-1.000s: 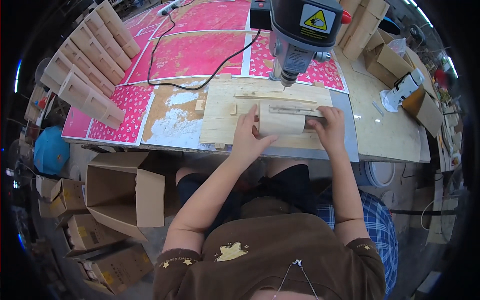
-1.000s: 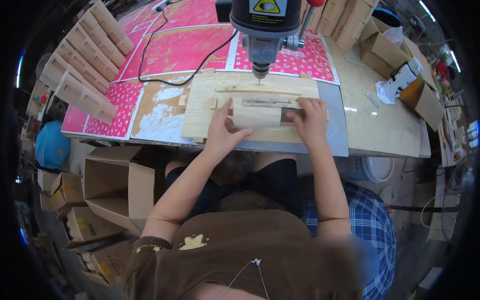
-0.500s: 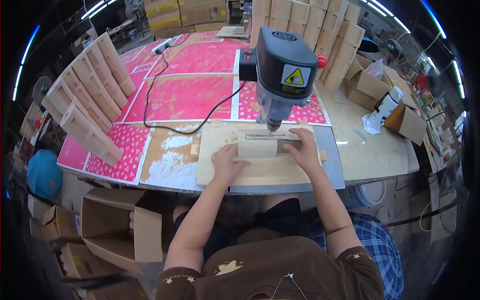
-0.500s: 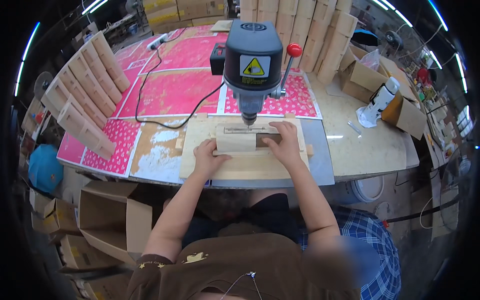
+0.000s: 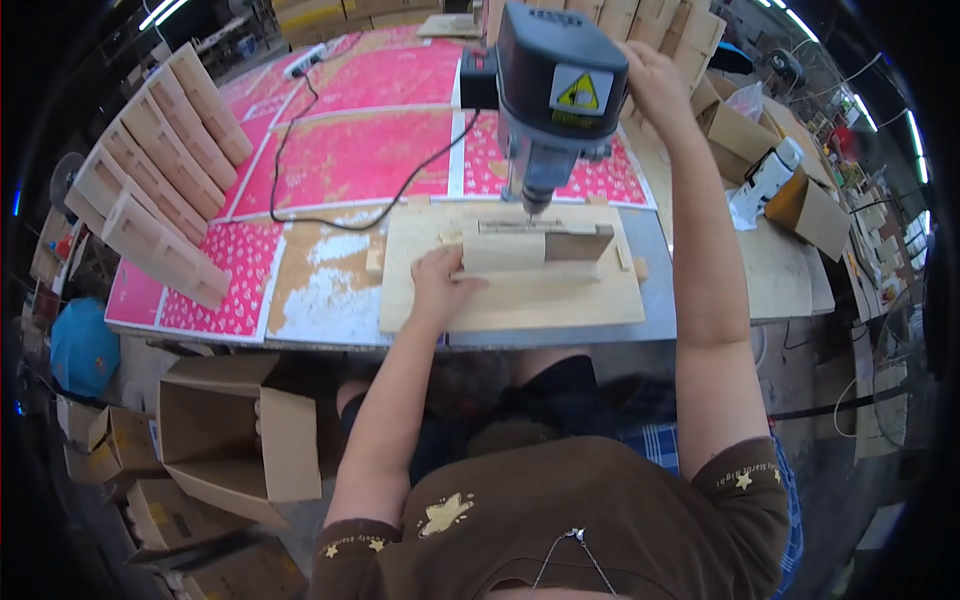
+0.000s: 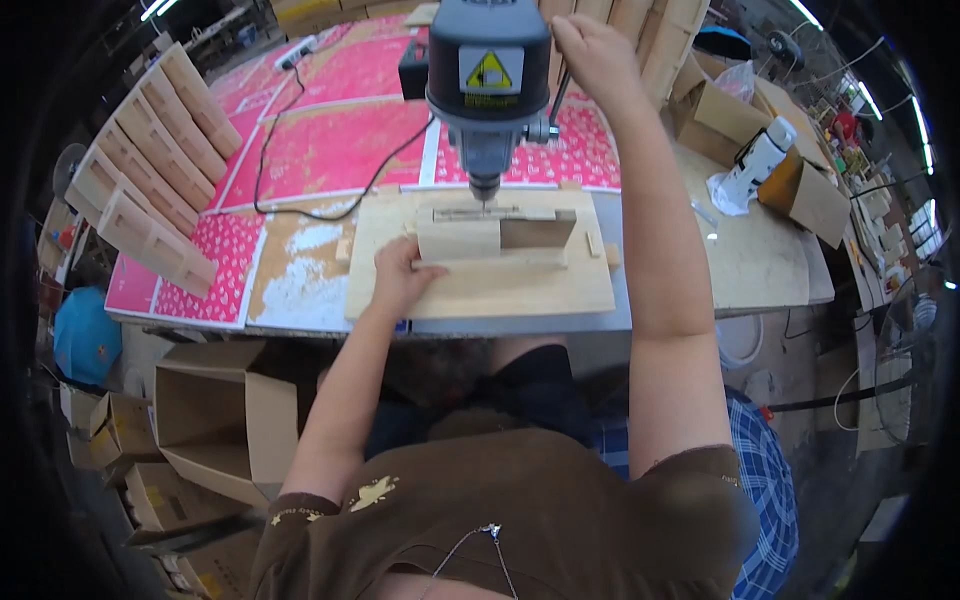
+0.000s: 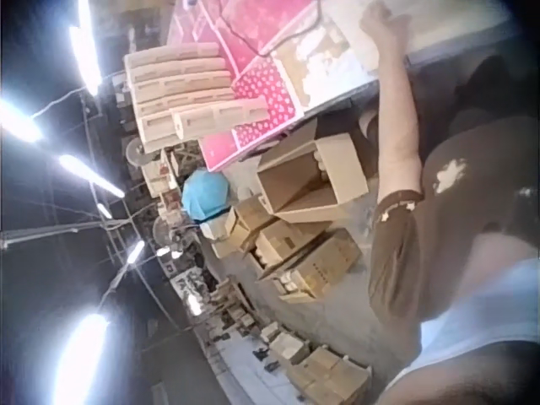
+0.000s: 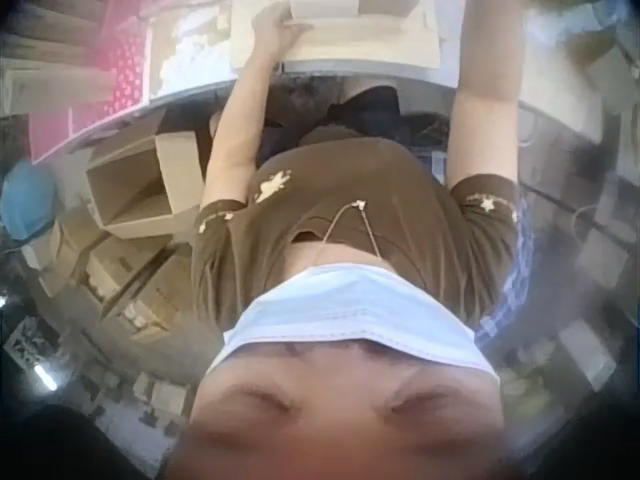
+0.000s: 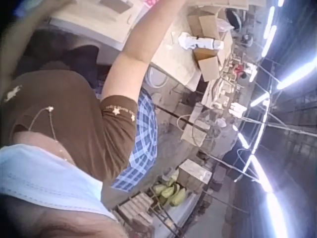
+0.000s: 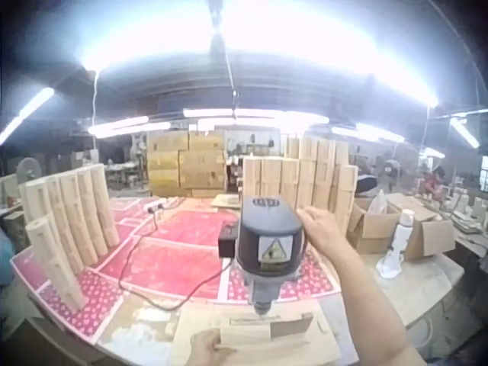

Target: Operating a drill press to drill holes or grooves into cylindrical wooden furniture components.

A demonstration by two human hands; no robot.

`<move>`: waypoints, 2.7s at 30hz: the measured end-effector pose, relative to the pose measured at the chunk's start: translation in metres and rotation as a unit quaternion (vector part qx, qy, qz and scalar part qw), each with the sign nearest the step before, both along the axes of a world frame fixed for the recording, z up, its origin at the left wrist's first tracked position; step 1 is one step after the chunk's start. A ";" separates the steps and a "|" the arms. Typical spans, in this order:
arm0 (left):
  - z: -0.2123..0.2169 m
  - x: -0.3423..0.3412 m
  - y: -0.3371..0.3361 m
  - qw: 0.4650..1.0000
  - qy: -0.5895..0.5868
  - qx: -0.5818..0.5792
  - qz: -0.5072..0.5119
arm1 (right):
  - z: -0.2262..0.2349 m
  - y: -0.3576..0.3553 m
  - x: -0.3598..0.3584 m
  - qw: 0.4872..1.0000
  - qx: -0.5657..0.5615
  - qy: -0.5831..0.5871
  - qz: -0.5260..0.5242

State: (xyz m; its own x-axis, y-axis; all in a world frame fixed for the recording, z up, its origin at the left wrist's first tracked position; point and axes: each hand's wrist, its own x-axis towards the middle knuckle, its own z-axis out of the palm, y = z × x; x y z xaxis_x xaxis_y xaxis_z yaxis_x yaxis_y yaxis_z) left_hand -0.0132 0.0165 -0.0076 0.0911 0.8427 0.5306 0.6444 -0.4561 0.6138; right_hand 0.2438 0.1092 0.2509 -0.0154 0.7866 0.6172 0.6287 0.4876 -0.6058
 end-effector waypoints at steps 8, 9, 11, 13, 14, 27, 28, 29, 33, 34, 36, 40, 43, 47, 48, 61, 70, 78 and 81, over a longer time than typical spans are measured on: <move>0.002 -0.005 0.000 0.998 0.013 -0.056 -0.004 | -0.033 -0.096 -0.013 0.986 0.098 -0.102 -0.083; 0.001 -0.007 -0.001 0.998 0.015 -0.058 -0.002 | -0.043 -0.107 -0.015 0.987 0.096 -0.100 -0.081; 0.000 -0.011 -0.004 0.999 0.022 -0.030 0.003 | -0.064 -0.122 -0.023 0.993 0.092 -0.055 -0.039; -0.002 -0.012 -0.004 0.999 0.019 -0.029 0.004 | -0.081 -0.126 -0.027 0.994 0.108 -0.008 -0.025; -0.005 -0.013 -0.003 1.000 0.013 -0.028 -0.004 | -0.090 -0.126 -0.029 0.992 0.123 0.035 -0.017; -0.004 -0.002 -0.005 1.000 0.010 -0.003 0.010 | -0.160 -0.115 -0.024 0.983 0.181 -0.005 -0.038; -0.005 -0.005 -0.005 1.000 0.024 -0.007 0.006 | -0.151 -0.118 -0.022 0.982 0.187 -0.015 -0.028; -0.002 -0.007 -0.004 1.000 0.019 -0.007 -0.005 | -0.138 -0.117 -0.021 0.981 0.194 -0.025 -0.017; -0.002 -0.011 -0.007 0.999 0.035 -0.006 0.006 | -0.038 -0.079 -0.025 0.983 0.174 -0.002 -0.059; -0.002 -0.014 -0.006 0.999 0.032 -0.029 0.005 | -0.022 -0.061 -0.027 0.986 0.143 -0.040 -0.071; 0.000 -0.005 0.002 0.999 0.030 -0.024 -0.029 | -0.013 0.019 0.022 0.907 0.299 -0.290 -0.061; -0.002 0.004 0.001 0.998 0.039 -0.044 -0.027 | -0.001 0.010 -0.009 0.992 0.010 -0.098 -0.081; 0.002 0.032 0.001 0.999 0.032 -0.010 -0.039 | 0.000 0.000 -0.009 0.989 0.039 -0.109 -0.087; 0.000 0.034 0.004 0.997 0.021 -0.044 -0.060 | -0.008 -0.029 0.002 0.983 0.101 -0.129 -0.081; 0.003 0.033 0.003 0.997 0.027 -0.049 -0.056 | -0.012 -0.039 0.002 0.981 0.123 -0.134 -0.073; 0.007 0.032 -0.001 0.998 0.034 -0.043 -0.044 | -0.130 -0.118 -0.024 0.981 0.193 0.026 -0.026; 0.000 0.034 0.003 0.998 0.026 -0.044 -0.041 | -0.151 -0.103 -0.015 0.975 0.222 -0.018 -0.003; 0.012 0.039 0.000 0.999 0.028 -0.006 -0.037 | -0.003 -0.024 -0.014 0.987 0.097 -0.029 -0.124; 0.013 0.041 -0.001 0.999 0.038 -0.013 -0.032 | -0.019 0.005 -0.005 0.994 0.092 -0.016 -0.057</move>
